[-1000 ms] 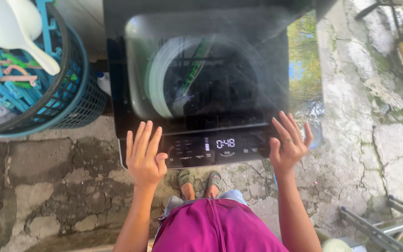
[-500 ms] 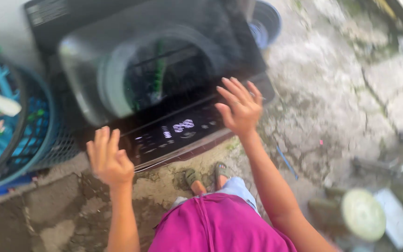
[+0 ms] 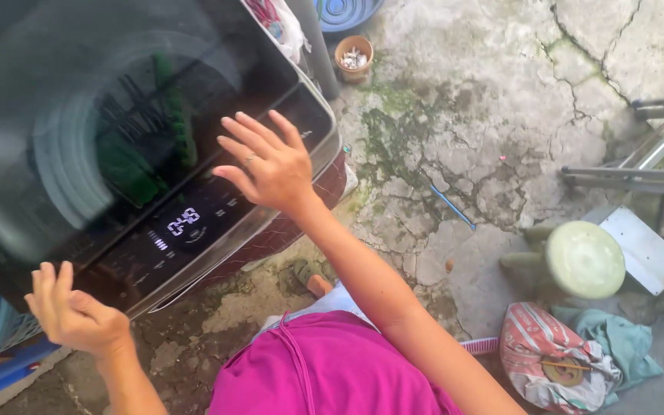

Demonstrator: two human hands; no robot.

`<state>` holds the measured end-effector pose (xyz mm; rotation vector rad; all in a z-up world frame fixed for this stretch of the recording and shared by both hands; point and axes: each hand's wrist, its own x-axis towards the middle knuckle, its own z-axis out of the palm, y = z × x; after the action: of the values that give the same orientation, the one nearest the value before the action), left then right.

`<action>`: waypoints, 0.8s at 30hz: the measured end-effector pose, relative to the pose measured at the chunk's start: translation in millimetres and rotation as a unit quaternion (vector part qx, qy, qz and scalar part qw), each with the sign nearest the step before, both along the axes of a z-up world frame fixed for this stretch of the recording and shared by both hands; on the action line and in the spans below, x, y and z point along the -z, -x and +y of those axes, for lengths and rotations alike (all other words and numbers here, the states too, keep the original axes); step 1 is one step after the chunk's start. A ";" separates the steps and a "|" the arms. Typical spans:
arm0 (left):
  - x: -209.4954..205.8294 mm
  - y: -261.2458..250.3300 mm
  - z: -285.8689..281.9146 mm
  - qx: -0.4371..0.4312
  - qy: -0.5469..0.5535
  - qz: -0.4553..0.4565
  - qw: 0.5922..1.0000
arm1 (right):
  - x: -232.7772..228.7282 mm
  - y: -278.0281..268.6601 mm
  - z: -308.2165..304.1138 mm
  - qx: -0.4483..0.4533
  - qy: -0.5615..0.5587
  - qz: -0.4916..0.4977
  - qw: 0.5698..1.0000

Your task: Fold a blue reusable bag on top of a washing machine after sorting through a laundry basket.

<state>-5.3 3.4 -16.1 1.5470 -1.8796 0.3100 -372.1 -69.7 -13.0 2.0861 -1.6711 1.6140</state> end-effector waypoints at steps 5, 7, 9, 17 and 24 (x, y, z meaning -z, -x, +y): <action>5.4 -4.8 0.1 0.002 -0.001 0.017 1.000 | 2.8 2.4 -1.2 -0.008 0.004 -0.004 1.000; 3.2 -1.7 -0.5 0.003 -0.003 0.017 1.000 | 2.6 3.3 -0.5 -0.013 0.002 -0.002 1.000; 1.2 1.0 -0.4 -0.001 -0.003 0.021 1.000 | 1.7 4.2 -0.1 -0.023 0.002 0.002 1.000; -5.9 8.0 -1.1 -0.009 0.017 0.008 1.000 | -0.4 3.5 -4.0 -0.040 0.012 0.019 0.999; -21.2 21.3 -2.0 -0.046 0.050 0.021 0.997 | -4.6 5.6 -0.3 -0.079 0.034 0.066 0.994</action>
<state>-26.5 1.4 5.1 1.5625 -1.7388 0.4039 -377.7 -70.0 -8.4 2.2874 -1.4238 1.5099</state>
